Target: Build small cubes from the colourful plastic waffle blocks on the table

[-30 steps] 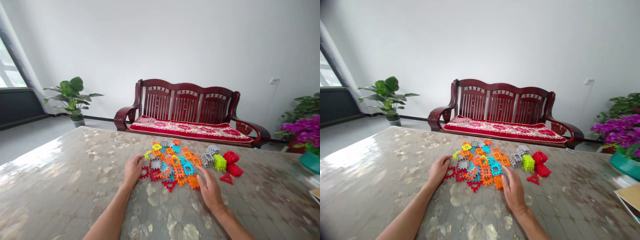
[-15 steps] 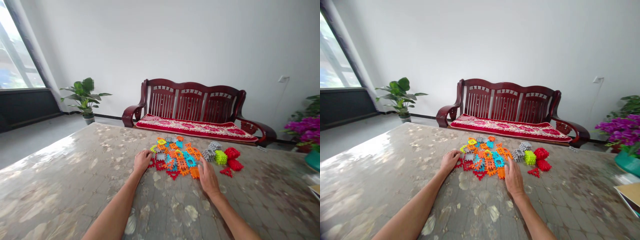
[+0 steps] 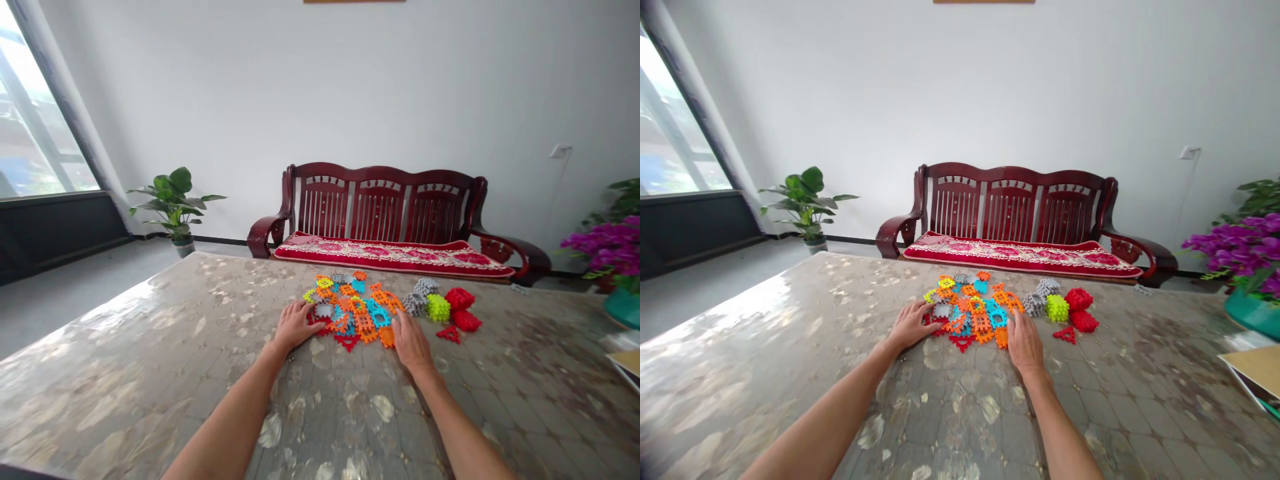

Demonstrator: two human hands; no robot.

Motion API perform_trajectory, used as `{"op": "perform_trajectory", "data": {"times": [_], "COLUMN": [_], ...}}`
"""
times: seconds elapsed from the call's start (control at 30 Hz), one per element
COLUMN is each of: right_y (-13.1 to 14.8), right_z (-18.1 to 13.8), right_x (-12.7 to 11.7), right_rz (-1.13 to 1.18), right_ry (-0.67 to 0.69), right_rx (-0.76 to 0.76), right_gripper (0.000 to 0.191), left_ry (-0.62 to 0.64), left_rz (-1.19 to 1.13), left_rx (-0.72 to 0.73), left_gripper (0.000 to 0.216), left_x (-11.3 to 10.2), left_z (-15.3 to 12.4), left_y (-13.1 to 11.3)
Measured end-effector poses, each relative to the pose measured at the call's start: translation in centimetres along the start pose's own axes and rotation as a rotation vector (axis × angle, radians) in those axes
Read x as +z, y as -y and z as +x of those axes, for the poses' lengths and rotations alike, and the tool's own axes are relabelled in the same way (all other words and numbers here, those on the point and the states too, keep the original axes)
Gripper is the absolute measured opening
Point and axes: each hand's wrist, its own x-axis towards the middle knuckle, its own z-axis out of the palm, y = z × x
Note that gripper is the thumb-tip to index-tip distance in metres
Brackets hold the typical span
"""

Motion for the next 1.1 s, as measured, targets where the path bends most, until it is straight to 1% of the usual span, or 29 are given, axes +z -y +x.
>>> {"op": "perform_trajectory", "data": {"times": [0.07,0.13,0.33,0.53,0.83,1.1], "right_y": [0.1,0.3,0.4,-0.2,-0.9,-0.7], "right_z": [0.0,0.0,0.1,-0.1,-0.2,-0.1], "right_x": [-0.2,-0.3,-0.4,-0.2,-0.2,-0.3], "right_rz": [-0.018,-0.031,-0.008,0.103,0.307,0.324], "right_ry": [0.016,0.022,0.085,0.049,0.004,0.029], "right_rx": [-0.001,-0.002,-0.031,-0.025,0.054,0.078], "right_gripper": [0.042,0.039,0.035,0.035,0.037,0.038], "left_ry": [-0.008,-0.019,-0.046,-0.050,-0.064,-0.094], "left_rz": [0.012,0.018,0.004,0.000,0.025,0.097], "left_rx": [0.007,0.012,0.044,0.063,0.053,0.087], "left_gripper": [0.071,0.067,0.039,0.024,0.015,0.020], "left_x": [0.1,0.2,0.0,-0.1,0.1,-0.3], "left_z": [0.0,0.0,-0.3,-0.5,-0.5,-0.7], "left_y": [0.1,0.1,-0.3,-0.5,-0.2,-0.9]}}
